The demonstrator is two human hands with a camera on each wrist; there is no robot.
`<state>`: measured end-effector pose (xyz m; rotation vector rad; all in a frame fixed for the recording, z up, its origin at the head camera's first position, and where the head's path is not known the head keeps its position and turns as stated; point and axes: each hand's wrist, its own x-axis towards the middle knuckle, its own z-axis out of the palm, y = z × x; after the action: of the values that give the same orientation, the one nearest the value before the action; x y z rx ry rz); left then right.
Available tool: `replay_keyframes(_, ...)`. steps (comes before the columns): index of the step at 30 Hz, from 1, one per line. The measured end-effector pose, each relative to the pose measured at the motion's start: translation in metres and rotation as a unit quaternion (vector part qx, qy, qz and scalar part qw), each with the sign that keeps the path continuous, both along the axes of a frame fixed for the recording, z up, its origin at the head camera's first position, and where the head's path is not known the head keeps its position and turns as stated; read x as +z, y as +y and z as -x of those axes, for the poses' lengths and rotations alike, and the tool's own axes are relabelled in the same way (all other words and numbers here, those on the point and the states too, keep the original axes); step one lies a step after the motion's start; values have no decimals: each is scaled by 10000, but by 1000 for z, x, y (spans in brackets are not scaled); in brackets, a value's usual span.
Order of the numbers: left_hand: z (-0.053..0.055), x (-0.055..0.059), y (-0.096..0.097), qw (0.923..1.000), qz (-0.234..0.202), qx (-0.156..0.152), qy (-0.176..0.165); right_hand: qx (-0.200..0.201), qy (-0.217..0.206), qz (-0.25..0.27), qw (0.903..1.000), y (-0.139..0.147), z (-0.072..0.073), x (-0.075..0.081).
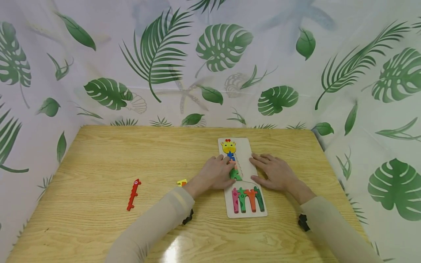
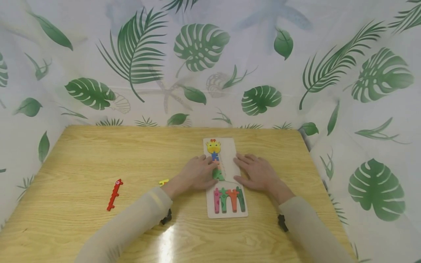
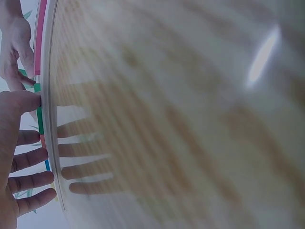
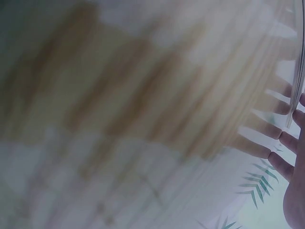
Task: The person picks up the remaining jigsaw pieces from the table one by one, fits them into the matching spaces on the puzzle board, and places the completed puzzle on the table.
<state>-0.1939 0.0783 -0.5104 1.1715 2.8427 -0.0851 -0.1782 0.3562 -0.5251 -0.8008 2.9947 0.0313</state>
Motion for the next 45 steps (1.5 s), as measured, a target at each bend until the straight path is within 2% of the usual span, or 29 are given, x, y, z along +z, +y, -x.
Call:
replay_keyframes(16,0,-2,0,10000,-47,17,-44,0,5,-15,10000,-1,-1,0)
replay_keyframes(24,-3,5,-8,9997,34,-135,-180,13,-36,-47,10000,-1,0,0)
replay_keyframes(34,-6,15,-34,9992,-120,-353,-165,34,-81,-102,9999,0,1,1)
replay_keyframes(39,-8,16,-51,9990,-166,-314,-263,42,-115,-67,9999,0,1,2)
replay_keyframes(45,-9,13,-75,9993,-237,-185,-209,37,-123,-51,9999,1,1,1)
